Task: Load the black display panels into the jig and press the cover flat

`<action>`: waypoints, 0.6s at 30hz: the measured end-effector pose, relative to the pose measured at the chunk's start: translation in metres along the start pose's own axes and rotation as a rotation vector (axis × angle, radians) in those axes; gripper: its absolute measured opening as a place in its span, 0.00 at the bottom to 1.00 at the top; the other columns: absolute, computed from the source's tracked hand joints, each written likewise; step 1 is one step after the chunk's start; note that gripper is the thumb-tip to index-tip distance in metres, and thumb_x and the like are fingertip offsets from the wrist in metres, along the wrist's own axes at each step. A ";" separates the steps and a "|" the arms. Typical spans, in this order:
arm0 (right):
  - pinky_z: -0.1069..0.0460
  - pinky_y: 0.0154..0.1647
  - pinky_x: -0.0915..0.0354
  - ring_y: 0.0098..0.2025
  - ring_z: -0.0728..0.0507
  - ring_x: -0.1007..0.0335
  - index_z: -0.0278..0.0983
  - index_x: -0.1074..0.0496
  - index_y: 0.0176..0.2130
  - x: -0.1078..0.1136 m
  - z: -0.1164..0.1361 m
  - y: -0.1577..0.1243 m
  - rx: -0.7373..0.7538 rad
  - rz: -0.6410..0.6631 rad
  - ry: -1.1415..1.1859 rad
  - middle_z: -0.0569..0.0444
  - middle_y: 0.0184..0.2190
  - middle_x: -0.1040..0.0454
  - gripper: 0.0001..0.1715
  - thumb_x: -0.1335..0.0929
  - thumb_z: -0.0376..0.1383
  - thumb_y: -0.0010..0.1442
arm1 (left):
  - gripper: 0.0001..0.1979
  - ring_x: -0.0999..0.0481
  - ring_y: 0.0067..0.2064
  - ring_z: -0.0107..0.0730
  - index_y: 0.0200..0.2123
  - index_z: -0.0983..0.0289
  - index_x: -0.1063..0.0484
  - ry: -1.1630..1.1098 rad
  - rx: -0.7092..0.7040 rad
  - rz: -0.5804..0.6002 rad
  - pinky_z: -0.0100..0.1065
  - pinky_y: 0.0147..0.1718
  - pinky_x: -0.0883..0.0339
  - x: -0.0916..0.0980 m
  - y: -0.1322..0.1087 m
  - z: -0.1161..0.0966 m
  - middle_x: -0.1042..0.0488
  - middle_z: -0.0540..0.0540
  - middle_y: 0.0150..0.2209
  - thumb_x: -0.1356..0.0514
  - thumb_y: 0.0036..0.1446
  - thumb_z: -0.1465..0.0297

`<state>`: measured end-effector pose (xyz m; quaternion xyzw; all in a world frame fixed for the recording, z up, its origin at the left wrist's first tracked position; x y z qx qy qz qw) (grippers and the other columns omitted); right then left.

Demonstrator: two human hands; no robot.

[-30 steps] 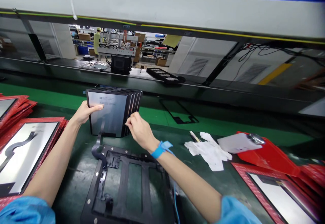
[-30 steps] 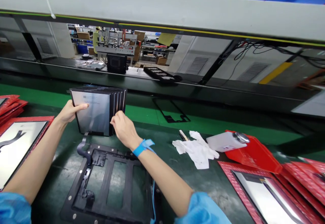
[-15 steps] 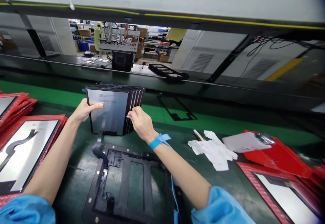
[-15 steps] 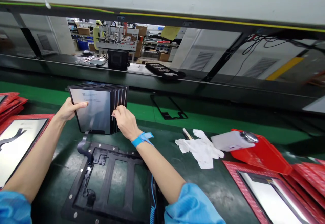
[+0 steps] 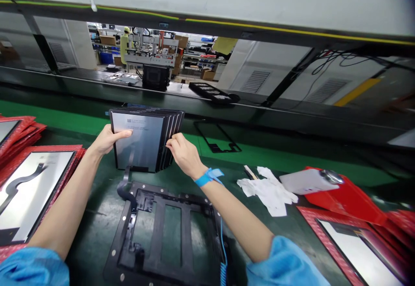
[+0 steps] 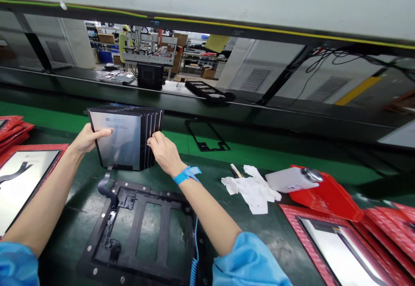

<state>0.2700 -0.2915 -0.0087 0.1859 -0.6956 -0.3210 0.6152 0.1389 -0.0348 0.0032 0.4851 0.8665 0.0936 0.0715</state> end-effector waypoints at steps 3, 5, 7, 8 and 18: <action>0.50 0.37 0.36 0.38 0.43 0.33 0.36 0.32 0.44 -0.005 -0.001 0.003 -0.016 -0.039 -0.012 0.47 0.41 0.32 0.10 0.40 0.36 0.71 | 0.26 0.20 0.48 0.55 0.37 0.66 0.17 0.006 -0.003 0.004 0.47 0.50 0.26 0.000 0.000 -0.001 0.19 0.63 0.43 0.23 0.32 0.60; 0.50 0.37 0.37 0.38 0.44 0.33 0.36 0.31 0.45 -0.007 0.000 0.001 -0.022 -0.059 -0.017 0.47 0.41 0.32 0.10 0.39 0.36 0.71 | 0.25 0.20 0.48 0.55 0.36 0.66 0.17 0.011 -0.005 0.007 0.47 0.50 0.26 0.001 0.000 -0.001 0.18 0.63 0.43 0.23 0.32 0.60; 0.50 0.36 0.38 0.37 0.44 0.34 0.36 0.30 0.43 -0.009 0.001 -0.001 -0.020 -0.063 -0.019 0.48 0.38 0.33 0.10 0.39 0.36 0.71 | 0.25 0.20 0.48 0.55 0.36 0.66 0.17 0.014 -0.007 0.011 0.47 0.50 0.27 0.002 0.000 0.000 0.18 0.63 0.43 0.23 0.33 0.60; 0.50 0.35 0.39 0.36 0.44 0.34 0.36 0.30 0.42 -0.010 0.000 -0.001 -0.017 -0.060 -0.017 0.48 0.37 0.33 0.11 0.40 0.35 0.71 | 0.25 0.20 0.48 0.54 0.36 0.66 0.17 0.016 -0.008 0.012 0.47 0.50 0.27 0.002 0.000 0.001 0.18 0.63 0.43 0.23 0.33 0.61; 0.50 0.34 0.35 0.34 0.44 0.35 0.37 0.34 0.37 0.010 0.001 -0.039 0.000 0.000 0.097 0.49 0.35 0.34 0.09 0.40 0.35 0.70 | 0.23 0.20 0.48 0.55 0.36 0.65 0.17 0.002 -0.009 0.001 0.47 0.50 0.26 0.002 0.001 0.003 0.18 0.62 0.42 0.23 0.34 0.62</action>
Point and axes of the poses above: each hand's wrist, its own y-axis towards the middle knuckle, its own x-axis out of the back of the hand, z = x × y, the point moved 1 cm from there along y, towards the middle knuckle
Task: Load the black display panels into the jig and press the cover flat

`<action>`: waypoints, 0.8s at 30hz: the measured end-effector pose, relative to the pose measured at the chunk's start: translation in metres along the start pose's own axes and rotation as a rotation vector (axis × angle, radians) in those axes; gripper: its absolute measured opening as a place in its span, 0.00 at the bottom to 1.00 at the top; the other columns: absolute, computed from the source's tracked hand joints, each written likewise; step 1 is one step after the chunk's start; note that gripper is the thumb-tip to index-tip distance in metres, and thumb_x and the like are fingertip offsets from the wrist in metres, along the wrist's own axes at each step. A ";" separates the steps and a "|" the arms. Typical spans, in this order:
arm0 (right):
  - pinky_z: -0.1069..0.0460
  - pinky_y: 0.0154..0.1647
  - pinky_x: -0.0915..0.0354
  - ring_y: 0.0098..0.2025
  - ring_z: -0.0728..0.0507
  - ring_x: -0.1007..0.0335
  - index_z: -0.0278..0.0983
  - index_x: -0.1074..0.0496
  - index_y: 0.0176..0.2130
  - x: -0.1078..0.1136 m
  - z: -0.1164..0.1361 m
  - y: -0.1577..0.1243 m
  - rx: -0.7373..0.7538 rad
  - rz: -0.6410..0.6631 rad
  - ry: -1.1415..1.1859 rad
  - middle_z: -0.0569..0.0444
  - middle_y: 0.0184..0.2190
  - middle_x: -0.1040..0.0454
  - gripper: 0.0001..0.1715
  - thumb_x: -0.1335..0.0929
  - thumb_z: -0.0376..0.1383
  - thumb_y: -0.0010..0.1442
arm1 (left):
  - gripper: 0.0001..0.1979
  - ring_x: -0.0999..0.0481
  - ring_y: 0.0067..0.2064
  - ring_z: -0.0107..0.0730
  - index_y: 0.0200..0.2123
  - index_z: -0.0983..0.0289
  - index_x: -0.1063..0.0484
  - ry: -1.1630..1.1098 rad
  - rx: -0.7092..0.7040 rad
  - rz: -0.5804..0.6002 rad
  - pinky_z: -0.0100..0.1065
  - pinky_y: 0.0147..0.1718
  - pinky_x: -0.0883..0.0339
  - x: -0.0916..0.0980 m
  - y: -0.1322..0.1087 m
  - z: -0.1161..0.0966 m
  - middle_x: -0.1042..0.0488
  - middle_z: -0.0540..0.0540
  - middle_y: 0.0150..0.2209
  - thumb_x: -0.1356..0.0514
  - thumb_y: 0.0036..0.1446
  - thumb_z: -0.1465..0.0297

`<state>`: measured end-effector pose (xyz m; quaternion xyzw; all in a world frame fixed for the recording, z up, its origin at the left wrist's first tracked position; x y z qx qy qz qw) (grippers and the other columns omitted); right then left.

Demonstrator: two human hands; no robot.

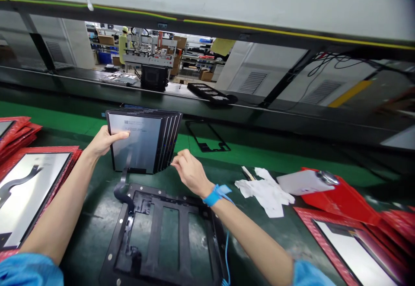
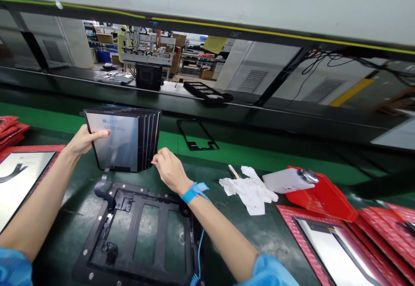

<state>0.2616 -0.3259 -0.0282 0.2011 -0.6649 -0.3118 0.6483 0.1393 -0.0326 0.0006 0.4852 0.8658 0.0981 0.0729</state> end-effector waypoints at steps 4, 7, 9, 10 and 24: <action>0.50 0.33 0.35 0.36 0.44 0.33 0.37 0.33 0.39 0.003 0.000 0.006 -0.041 -0.026 0.009 0.49 0.36 0.34 0.07 0.39 0.35 0.70 | 0.24 0.20 0.48 0.56 0.36 0.65 0.17 -0.003 0.001 -0.007 0.47 0.50 0.26 -0.001 -0.001 -0.001 0.18 0.62 0.41 0.23 0.33 0.61; 0.51 0.33 0.35 0.36 0.44 0.32 0.38 0.32 0.40 -0.007 0.000 0.025 -0.069 -0.050 0.005 0.49 0.37 0.33 0.08 0.39 0.36 0.70 | 0.25 0.20 0.48 0.56 0.36 0.66 0.17 0.005 0.004 -0.013 0.48 0.50 0.26 -0.002 -0.001 -0.002 0.18 0.63 0.41 0.23 0.32 0.60; 0.50 0.34 0.34 0.37 0.44 0.32 0.37 0.31 0.42 -0.014 0.000 0.035 -0.090 -0.075 -0.003 0.48 0.39 0.32 0.08 0.39 0.37 0.70 | 0.26 0.20 0.48 0.56 0.37 0.66 0.17 0.011 0.005 -0.012 0.48 0.50 0.26 -0.001 -0.001 -0.002 0.18 0.63 0.42 0.23 0.32 0.60; 0.50 0.35 0.34 0.37 0.44 0.32 0.37 0.31 0.44 -0.016 0.000 0.038 -0.099 -0.088 -0.008 0.47 0.40 0.32 0.09 0.38 0.37 0.70 | 0.26 0.20 0.48 0.56 0.37 0.66 0.17 0.014 0.005 -0.010 0.48 0.50 0.26 -0.001 -0.001 -0.002 0.18 0.63 0.43 0.23 0.33 0.60; 0.48 0.38 0.34 0.40 0.41 0.34 0.37 0.32 0.39 -0.023 -0.002 0.037 -0.083 -0.046 -0.024 0.46 0.39 0.35 0.10 0.40 0.35 0.70 | 0.25 0.20 0.48 0.54 0.36 0.66 0.18 0.036 0.006 -0.007 0.47 0.51 0.27 0.002 0.000 0.001 0.18 0.63 0.42 0.23 0.33 0.60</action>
Point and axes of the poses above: each hand's wrist, its own y-axis towards the middle knuckle, its own x-axis out of the back of the hand, z = x × y, the point moved 1 cm from there along y, towards the middle knuckle
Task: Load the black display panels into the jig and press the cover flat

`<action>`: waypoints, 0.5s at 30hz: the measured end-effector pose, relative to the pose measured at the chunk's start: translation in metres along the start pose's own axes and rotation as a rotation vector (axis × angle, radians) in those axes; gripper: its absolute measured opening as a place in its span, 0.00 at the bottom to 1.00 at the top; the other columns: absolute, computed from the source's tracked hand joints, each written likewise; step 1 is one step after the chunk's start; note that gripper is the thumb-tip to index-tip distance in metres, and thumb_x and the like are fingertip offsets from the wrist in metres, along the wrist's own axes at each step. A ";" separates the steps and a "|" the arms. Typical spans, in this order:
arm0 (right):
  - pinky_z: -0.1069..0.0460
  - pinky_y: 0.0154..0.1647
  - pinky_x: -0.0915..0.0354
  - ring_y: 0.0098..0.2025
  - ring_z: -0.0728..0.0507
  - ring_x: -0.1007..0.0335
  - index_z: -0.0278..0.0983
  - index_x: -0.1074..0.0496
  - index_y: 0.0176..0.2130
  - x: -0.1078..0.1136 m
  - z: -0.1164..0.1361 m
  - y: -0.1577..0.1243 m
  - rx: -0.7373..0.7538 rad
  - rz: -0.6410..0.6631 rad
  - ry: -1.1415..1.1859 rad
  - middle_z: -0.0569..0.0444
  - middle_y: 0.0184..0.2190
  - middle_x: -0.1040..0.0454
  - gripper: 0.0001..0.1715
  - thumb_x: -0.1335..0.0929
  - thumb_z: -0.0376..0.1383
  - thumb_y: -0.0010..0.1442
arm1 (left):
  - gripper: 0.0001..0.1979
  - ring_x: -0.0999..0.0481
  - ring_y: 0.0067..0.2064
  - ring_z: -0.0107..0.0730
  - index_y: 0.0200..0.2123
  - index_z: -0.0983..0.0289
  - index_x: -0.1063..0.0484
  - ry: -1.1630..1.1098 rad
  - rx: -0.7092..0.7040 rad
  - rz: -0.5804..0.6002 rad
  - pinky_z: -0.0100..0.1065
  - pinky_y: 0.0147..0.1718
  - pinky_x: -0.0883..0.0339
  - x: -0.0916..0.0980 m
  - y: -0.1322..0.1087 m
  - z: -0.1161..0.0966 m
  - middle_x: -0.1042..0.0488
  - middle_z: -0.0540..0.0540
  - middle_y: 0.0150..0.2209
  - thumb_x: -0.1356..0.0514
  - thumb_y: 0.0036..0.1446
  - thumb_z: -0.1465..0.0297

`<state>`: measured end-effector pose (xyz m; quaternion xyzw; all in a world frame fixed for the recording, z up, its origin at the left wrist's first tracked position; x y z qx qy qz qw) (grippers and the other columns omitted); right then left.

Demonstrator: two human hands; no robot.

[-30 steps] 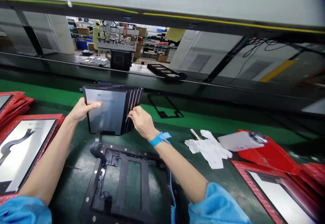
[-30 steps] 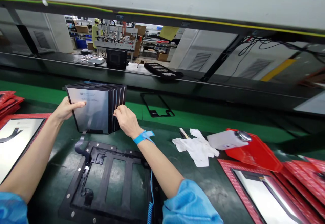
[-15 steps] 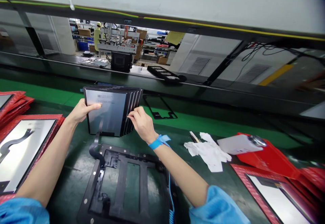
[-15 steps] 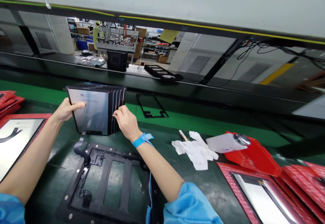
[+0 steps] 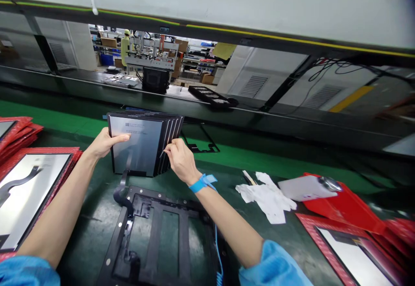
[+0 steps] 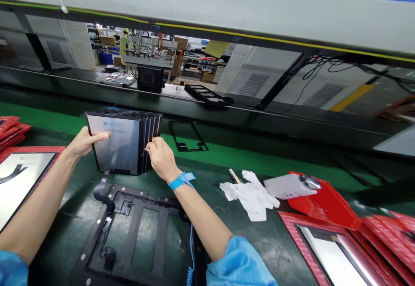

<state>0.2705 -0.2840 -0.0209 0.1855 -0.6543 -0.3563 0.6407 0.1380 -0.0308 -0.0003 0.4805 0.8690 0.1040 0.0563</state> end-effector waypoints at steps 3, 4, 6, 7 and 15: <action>0.47 0.37 0.34 0.39 0.41 0.35 0.37 0.33 0.37 0.007 0.003 -0.013 0.053 0.031 0.023 0.47 0.37 0.34 0.11 0.41 0.35 0.70 | 0.24 0.20 0.47 0.54 0.36 0.66 0.17 0.001 -0.005 -0.003 0.47 0.50 0.27 0.000 0.000 0.001 0.18 0.63 0.42 0.23 0.33 0.60; 0.48 0.36 0.34 0.37 0.42 0.36 0.37 0.34 0.37 0.010 0.004 -0.019 0.076 0.043 0.034 0.47 0.37 0.34 0.11 0.41 0.35 0.70 | 0.24 0.19 0.47 0.54 0.36 0.65 0.17 0.000 -0.007 -0.002 0.47 0.50 0.27 0.000 0.000 0.001 0.18 0.63 0.42 0.23 0.34 0.60; 0.49 0.35 0.34 0.35 0.44 0.36 0.38 0.34 0.36 0.019 0.005 -0.030 0.114 0.066 0.057 0.49 0.36 0.34 0.11 0.41 0.34 0.70 | 0.24 0.19 0.47 0.54 0.36 0.66 0.17 -0.001 -0.010 0.000 0.47 0.50 0.27 0.000 0.000 0.002 0.18 0.63 0.42 0.23 0.34 0.60; 0.50 0.34 0.34 0.35 0.44 0.35 0.38 0.34 0.36 0.023 0.004 -0.034 0.123 0.071 0.066 0.50 0.35 0.34 0.10 0.40 0.34 0.70 | 0.25 0.19 0.47 0.54 0.36 0.66 0.17 -0.002 -0.010 0.000 0.48 0.50 0.27 0.001 0.000 0.002 0.18 0.63 0.42 0.23 0.34 0.60; 0.51 0.34 0.33 0.38 0.44 0.30 0.37 0.32 0.43 0.008 0.002 -0.008 -0.038 -0.078 0.043 0.48 0.40 0.33 0.08 0.38 0.36 0.70 | 0.24 0.20 0.47 0.54 0.36 0.65 0.17 0.001 -0.010 0.002 0.47 0.51 0.27 0.000 0.000 0.001 0.18 0.62 0.43 0.23 0.34 0.59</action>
Point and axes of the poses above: each hand's wrist, its own y-axis towards the middle knuckle, its own x-axis out of the back of the hand, z = x × y, the point moved 1 cm from there along y, towards the middle knuckle
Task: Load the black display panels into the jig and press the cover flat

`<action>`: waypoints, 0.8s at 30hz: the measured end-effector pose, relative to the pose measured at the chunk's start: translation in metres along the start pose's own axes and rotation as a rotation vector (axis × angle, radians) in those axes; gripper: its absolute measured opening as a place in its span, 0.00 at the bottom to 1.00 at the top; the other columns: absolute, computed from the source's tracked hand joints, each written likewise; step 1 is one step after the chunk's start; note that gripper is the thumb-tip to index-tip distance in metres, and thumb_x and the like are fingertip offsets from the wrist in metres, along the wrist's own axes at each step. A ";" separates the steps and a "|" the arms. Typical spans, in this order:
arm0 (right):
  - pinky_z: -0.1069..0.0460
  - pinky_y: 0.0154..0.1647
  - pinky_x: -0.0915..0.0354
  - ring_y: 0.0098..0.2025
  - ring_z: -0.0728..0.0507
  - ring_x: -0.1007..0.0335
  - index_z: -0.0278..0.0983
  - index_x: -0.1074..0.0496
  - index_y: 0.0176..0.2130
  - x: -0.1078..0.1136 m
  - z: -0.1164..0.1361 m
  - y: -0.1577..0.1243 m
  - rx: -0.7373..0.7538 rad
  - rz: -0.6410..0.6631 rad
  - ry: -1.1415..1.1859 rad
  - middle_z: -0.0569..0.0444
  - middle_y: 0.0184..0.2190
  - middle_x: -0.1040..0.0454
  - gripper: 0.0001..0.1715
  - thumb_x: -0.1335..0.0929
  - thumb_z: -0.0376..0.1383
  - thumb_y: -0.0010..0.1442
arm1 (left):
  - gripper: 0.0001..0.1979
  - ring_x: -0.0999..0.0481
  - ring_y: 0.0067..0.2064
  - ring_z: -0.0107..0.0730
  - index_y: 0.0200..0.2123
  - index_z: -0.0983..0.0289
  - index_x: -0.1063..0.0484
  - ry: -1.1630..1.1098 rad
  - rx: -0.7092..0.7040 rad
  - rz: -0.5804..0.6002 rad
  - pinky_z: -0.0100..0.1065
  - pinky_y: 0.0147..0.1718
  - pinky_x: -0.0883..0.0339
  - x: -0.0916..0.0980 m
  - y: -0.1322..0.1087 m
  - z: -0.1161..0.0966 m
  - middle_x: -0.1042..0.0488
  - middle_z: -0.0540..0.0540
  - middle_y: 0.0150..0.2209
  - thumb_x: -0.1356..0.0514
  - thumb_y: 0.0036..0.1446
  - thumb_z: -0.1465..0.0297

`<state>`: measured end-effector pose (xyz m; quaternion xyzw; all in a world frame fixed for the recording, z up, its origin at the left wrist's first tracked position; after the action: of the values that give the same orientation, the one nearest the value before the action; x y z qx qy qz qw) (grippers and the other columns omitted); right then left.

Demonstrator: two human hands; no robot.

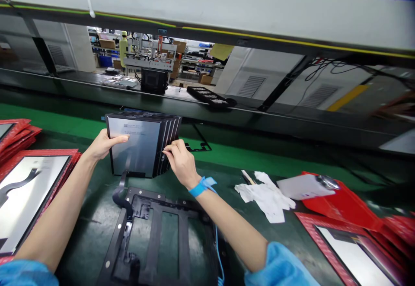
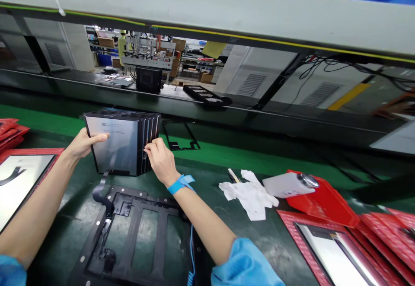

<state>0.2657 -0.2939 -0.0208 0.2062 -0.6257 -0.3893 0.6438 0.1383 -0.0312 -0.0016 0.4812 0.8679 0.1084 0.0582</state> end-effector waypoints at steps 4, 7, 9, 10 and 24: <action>0.51 0.38 0.33 0.39 0.44 0.30 0.37 0.30 0.46 -0.013 0.002 0.001 -0.030 -0.077 -0.035 0.47 0.40 0.31 0.09 0.38 0.36 0.70 | 0.24 0.20 0.47 0.54 0.37 0.65 0.17 0.009 -0.006 0.012 0.48 0.51 0.27 0.001 0.000 0.000 0.18 0.62 0.43 0.23 0.34 0.60; 0.51 0.36 0.34 0.37 0.45 0.32 0.37 0.28 0.44 -0.016 0.003 -0.003 -0.050 -0.109 -0.072 0.49 0.38 0.33 0.10 0.38 0.37 0.70 | 0.24 0.19 0.47 0.53 0.36 0.65 0.17 0.013 -0.008 0.022 0.48 0.51 0.27 0.004 0.002 0.002 0.18 0.62 0.42 0.23 0.35 0.60; 0.51 0.36 0.35 0.37 0.45 0.33 0.37 0.29 0.42 -0.018 0.004 -0.004 -0.061 -0.111 -0.088 0.49 0.37 0.33 0.10 0.38 0.36 0.70 | 0.23 0.19 0.47 0.53 0.37 0.65 0.17 0.014 -0.009 0.029 0.49 0.52 0.28 0.006 0.002 0.003 0.18 0.62 0.42 0.23 0.35 0.61; 0.51 0.36 0.35 0.37 0.45 0.33 0.37 0.29 0.42 -0.020 0.004 -0.004 -0.066 -0.109 -0.094 0.49 0.37 0.33 0.10 0.39 0.36 0.71 | 0.22 0.19 0.47 0.53 0.37 0.65 0.17 0.014 -0.009 0.033 0.49 0.52 0.28 0.007 0.002 0.004 0.18 0.62 0.42 0.23 0.36 0.61; 0.48 0.37 0.35 0.38 0.42 0.36 0.39 0.37 0.39 -0.010 0.003 -0.019 -0.071 -0.019 0.005 0.48 0.38 0.36 0.05 0.40 0.34 0.69 | 0.23 0.21 0.50 0.53 0.39 0.65 0.18 -0.022 -0.022 0.057 0.47 0.54 0.29 0.005 0.004 0.005 0.19 0.62 0.45 0.24 0.38 0.62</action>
<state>0.2595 -0.2976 -0.0407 0.1901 -0.6080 -0.4166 0.6485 0.1400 -0.0248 -0.0056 0.5063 0.8519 0.1140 0.0701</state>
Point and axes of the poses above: each hand's wrist, its own y-axis towards the middle knuckle, its own x-axis out of the back of the hand, z = x × y, the point moved 1 cm from there along y, towards the middle knuckle
